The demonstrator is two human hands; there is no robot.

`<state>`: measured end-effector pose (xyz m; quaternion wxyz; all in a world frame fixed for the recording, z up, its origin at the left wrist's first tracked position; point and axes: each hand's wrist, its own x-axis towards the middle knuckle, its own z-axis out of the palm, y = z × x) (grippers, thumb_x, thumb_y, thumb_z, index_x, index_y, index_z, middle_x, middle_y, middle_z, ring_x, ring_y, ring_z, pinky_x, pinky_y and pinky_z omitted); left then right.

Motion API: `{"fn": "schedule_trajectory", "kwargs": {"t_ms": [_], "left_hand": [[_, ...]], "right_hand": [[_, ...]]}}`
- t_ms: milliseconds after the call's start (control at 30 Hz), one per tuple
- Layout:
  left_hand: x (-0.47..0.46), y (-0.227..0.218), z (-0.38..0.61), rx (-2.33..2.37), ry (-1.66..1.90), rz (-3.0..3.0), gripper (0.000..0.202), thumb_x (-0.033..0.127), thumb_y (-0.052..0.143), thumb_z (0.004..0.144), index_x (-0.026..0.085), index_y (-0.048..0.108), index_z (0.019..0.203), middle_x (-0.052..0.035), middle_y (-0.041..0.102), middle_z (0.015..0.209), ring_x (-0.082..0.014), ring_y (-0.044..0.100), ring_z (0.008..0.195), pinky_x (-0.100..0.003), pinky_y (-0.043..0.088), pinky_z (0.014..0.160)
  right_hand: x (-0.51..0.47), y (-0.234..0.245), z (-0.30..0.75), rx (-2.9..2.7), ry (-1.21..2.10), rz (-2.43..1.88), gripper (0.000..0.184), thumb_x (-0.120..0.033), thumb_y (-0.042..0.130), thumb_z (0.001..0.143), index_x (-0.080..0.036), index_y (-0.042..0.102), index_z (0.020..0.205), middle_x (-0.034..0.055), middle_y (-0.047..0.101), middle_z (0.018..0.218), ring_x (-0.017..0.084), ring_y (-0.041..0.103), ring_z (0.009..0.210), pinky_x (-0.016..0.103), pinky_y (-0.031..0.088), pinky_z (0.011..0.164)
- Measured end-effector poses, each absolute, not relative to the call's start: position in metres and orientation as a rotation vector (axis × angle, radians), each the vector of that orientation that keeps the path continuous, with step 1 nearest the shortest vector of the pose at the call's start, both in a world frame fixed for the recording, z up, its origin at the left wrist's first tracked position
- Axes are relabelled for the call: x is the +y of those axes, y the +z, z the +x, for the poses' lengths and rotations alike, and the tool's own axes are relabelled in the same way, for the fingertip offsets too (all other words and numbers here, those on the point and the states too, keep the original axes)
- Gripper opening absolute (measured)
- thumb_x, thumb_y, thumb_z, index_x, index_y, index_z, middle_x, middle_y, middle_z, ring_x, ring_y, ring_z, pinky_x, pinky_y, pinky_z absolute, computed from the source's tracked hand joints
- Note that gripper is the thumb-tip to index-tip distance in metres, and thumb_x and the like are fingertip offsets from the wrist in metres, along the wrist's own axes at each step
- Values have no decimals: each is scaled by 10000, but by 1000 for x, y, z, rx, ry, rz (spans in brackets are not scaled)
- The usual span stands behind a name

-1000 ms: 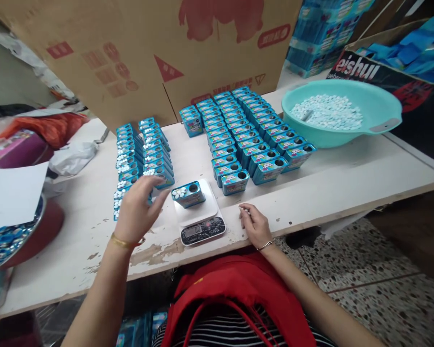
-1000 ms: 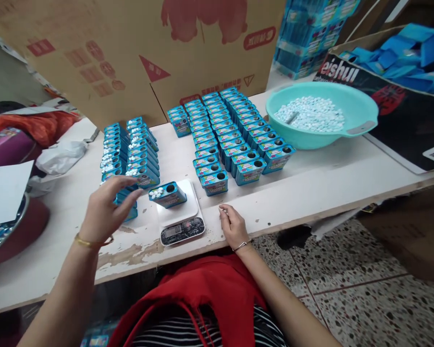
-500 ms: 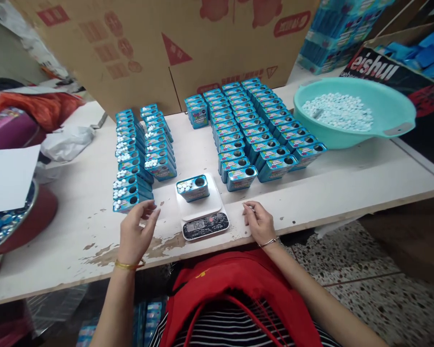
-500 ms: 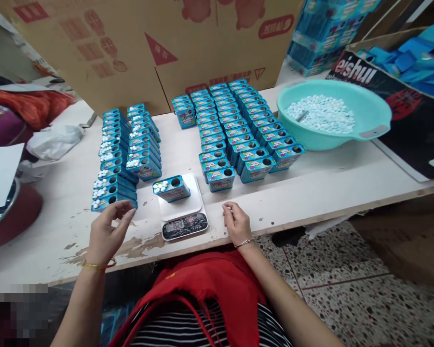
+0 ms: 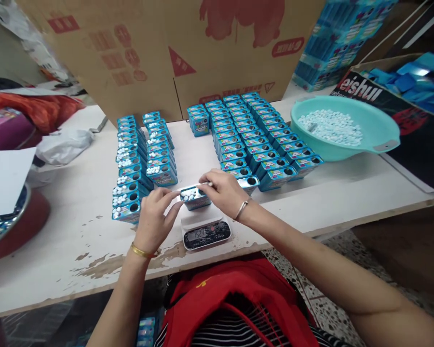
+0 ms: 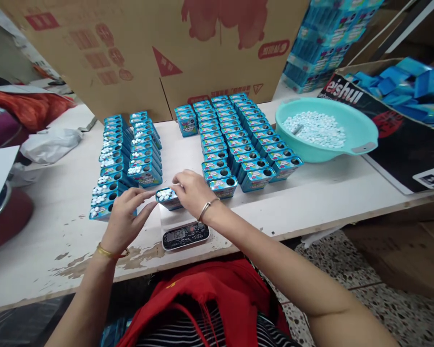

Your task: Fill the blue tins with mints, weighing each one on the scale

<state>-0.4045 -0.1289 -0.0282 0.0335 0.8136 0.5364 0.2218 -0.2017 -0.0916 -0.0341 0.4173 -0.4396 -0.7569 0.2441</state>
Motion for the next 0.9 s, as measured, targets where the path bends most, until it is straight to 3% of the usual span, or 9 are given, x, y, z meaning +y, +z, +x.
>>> {"fn": "schedule_trajectory", "kwargs": {"t_ms": [367,567,733,833,900], "left_hand": [[-119,-24,-388,1658,571,2584,220,345,455,911,233,640,952,-37,624,914,-185,544,866,-337,298,720],[-109,-22,-373,1624,546,2621,211,312,439,917,205,621,924,-36,643,878,-183,561,855,-337,295,719],[-105,-20,-361,1514,611,2593,207,294,439,919,207,626,941,-17,648,865,-159,579,820,-325,309,715],[-107,-14,-364,1556,715,2561,218,288,435,920,209,630,978,-27,655,920,-166,591,883,-329,331,746],[-111,-11,-371,1623,698,2545,221,303,442,915,213,637,969,-32,657,929,-173,593,898,-330,340,748]], "right_hand": [[-95,-33,-183,-1785,681,-1152,168,-244,520,876,-161,647,804,34,650,771,145,587,790,291,454,741],[-116,-57,-142,-1591,842,-1283,244,-366,528,865,-164,663,857,44,647,810,129,574,692,260,464,598],[-134,-64,-114,-1467,910,-1378,288,-404,547,847,-144,669,870,23,621,687,95,513,523,233,412,485],[-134,-60,-83,-1437,806,-1443,254,-372,579,828,-145,680,880,20,644,692,72,486,482,231,402,487],[-126,-54,-49,-1401,639,-1525,238,-348,608,807,-138,693,877,48,690,763,78,543,561,240,417,545]]}}
